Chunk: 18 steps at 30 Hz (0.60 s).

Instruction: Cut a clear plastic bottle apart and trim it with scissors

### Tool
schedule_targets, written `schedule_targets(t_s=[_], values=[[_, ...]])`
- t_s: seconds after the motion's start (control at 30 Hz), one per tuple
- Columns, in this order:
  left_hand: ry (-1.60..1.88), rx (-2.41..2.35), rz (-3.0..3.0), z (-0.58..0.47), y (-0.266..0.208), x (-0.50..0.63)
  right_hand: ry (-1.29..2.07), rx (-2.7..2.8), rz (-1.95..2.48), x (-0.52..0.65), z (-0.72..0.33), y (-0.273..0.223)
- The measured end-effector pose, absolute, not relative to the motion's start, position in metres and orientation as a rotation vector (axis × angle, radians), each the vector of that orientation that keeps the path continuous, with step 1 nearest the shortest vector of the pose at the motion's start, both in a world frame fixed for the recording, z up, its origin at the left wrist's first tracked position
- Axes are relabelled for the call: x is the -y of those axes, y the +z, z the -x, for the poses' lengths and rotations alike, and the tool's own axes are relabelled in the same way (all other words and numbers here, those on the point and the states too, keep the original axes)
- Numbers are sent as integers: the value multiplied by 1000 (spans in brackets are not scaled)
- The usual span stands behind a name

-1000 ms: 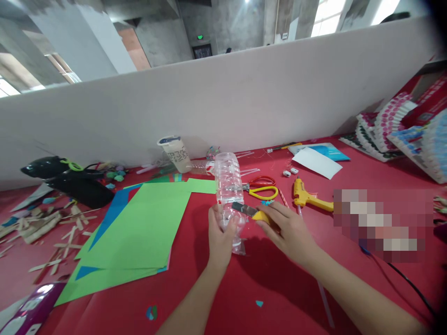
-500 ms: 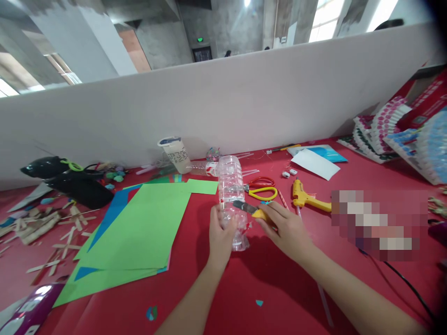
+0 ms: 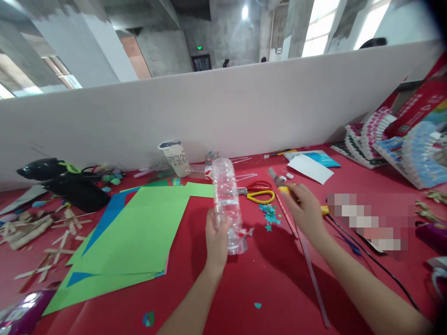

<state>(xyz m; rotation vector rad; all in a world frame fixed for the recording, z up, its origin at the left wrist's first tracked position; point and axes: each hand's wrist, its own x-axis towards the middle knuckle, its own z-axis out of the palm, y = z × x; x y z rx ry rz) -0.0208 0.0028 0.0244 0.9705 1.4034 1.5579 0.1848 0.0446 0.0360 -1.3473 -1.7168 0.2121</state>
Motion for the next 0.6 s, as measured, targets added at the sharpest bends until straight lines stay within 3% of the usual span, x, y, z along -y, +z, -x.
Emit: schedule_targets(t_s=[0.27, 0.6], values=[[1360, -1464, -1164, 7, 29, 6, 449, 1810, 1276, -20, -148, 44], [1166, -1658, -1334, -2, 42, 11, 398, 1961, 1241, -23, -154, 41]])
